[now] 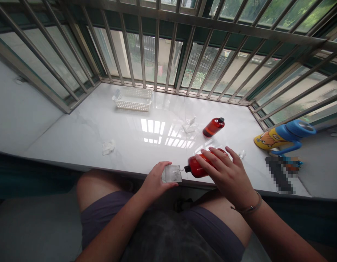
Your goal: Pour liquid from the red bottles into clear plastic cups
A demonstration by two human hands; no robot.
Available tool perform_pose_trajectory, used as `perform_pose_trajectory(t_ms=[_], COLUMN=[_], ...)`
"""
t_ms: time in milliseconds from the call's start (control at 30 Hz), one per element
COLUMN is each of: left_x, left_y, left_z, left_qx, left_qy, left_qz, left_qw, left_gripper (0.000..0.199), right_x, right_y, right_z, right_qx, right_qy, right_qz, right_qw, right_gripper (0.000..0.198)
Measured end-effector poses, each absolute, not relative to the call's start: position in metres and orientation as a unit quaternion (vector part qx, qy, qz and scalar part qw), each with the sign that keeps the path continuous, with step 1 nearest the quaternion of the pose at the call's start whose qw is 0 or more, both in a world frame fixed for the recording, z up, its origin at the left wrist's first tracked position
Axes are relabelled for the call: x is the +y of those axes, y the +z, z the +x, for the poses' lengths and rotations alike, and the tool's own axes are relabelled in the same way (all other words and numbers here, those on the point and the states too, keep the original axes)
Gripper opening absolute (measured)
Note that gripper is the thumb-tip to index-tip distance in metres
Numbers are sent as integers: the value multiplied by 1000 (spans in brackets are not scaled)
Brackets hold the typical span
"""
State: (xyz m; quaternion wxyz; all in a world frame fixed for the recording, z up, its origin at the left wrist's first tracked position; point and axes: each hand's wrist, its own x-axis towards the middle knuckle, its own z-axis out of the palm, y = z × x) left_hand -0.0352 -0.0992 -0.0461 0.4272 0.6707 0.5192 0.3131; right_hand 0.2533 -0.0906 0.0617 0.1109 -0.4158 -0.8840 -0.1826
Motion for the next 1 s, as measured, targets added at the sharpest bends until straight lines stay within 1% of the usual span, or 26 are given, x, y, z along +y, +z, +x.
perform_pose_trajectory(t_ms=[600,833,1000], left_x=[-99,-101,-101], left_y=[-48,-49,-47], left_z=[-35,-34,-33], left_qx=[515,523,539], left_qy=[322,328,332], left_qz=[669,656,632], left_qw=[428,435,448], left_gripper=[75,74,74], right_x=[-90,-93,-95], right_y=[59,39,20], right_z=[251,247,243], right_qx=[-888,-881,-872], right_qy=[-180,-115,-65], right_qz=[-408,-442,-461], right_qw=[110,119,153], right_gripper=[57,55,62])
